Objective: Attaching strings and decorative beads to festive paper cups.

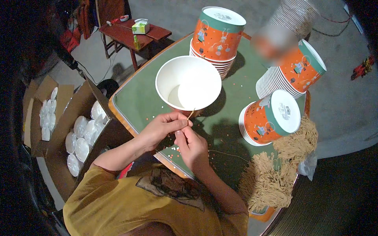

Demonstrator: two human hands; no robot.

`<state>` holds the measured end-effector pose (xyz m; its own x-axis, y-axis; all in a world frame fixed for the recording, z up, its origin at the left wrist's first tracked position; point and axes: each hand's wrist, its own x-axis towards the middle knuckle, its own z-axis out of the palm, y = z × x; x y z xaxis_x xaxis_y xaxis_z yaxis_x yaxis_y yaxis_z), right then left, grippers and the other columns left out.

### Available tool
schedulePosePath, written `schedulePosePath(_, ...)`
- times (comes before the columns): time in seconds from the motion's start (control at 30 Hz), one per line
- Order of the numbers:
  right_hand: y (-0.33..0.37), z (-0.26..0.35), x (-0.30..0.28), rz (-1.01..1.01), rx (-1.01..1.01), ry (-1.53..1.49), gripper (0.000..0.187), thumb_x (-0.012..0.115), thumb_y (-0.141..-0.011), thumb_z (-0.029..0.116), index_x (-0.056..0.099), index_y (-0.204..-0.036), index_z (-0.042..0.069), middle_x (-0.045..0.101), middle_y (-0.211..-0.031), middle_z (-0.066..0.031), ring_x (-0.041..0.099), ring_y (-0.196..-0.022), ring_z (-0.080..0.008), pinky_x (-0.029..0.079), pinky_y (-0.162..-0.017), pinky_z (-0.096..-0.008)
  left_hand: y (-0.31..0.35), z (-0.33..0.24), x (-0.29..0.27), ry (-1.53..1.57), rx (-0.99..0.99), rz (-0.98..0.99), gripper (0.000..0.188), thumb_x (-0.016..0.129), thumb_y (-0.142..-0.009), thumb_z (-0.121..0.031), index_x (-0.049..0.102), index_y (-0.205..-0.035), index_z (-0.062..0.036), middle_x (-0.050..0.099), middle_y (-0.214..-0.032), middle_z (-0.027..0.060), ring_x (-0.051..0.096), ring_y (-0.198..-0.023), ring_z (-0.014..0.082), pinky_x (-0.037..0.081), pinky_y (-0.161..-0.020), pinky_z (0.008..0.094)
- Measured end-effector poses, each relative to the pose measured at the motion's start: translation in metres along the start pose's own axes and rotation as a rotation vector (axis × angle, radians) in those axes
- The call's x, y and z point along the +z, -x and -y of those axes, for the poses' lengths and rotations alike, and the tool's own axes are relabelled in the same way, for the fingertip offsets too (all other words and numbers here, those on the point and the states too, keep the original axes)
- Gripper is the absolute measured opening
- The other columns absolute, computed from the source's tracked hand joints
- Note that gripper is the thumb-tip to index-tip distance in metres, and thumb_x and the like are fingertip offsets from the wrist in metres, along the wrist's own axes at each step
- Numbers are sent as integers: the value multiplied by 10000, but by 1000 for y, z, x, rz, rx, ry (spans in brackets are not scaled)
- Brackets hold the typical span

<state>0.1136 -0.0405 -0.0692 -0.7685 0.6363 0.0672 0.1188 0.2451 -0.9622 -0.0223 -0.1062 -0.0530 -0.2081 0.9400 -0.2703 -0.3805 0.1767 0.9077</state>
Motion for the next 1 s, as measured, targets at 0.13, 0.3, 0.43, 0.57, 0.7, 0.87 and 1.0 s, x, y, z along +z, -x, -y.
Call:
schedulePosePath(0.13, 0, 3, -3, -7, -78, 213, 117, 533, -955, 140, 572, -974, 32, 582, -684, -150, 604, -571, -252, 445, -526, -337, -2, -1, 2, 127, 17, -45, 180, 603, -934, -212, 645, -978, -43, 636, -901, 4, 558, -825, 78, 447, -791, 240)
schedulePosePath(0.3, 10, 1, 3, 22, -266, 305, 106, 543, -946, 120, 587, -972, 28, 610, -718, -166, 631, -632, -321, 477, -574, -378, -15, -6, 6, 318, 117, -104, 142, 608, -920, -153, 635, -941, -15, 653, -910, 40, 586, -829, 120, 458, -820, 262)
schedulePosePath(0.43, 9, 9, 5, 46, -235, 324, 88, 545, -938, 114, 567, -937, 29, 593, -732, -187, 620, -672, -366, 468, -568, -417, -20, -3, 5, 378, 141, -145, 143, 606, -921, -155, 630, -944, -16, 653, -909, 41, 588, -834, 125, 457, -823, 260)
schedulePosePath(0.57, 3, 9, 10, 63, -295, 339, 94, 551, -933, 117, 552, -905, 28, 588, -730, -190, 615, -678, -375, 457, -562, -432, -22, -4, 9, 311, 227, -260, 148, 590, -924, -149, 624, -936, -5, 634, -892, 32, 555, -797, 108, 447, -783, 243)
schedulePosePath(0.7, -2, 13, 8, 88, -305, 430, 86, 572, -918, 120, 562, -899, 36, 595, -738, -182, 615, -669, -361, 466, -555, -421, -25, -3, 1, 186, 256, -230, 188, 573, -948, -210, 614, -960, -27, 628, -907, 23, 551, -787, 114, 445, -770, 243)
schedulePosePath(0.87, 5, 48, -28, 2, -500, 519, 144, 607, -888, 153, 602, -1015, 84, 643, -804, -103, 659, -697, -271, 522, -605, -351, 9, 27, 4, -522, 678, -337, 133, 569, -922, -150, 592, -938, -20, 597, -860, 64, 575, -748, 175, 480, -684, 294)
schedulePosePath(1.0, 15, 78, -59, -110, -326, 329, 127, 576, -905, 111, 625, -1014, 66, 653, -819, -105, 655, -665, -157, 507, -577, -300, 4, 17, 26, -1098, 1055, -185, 332, 617, -866, -144, 537, -1161, -14, 518, -1291, 165, 656, -869, 283, 558, -641, 357)
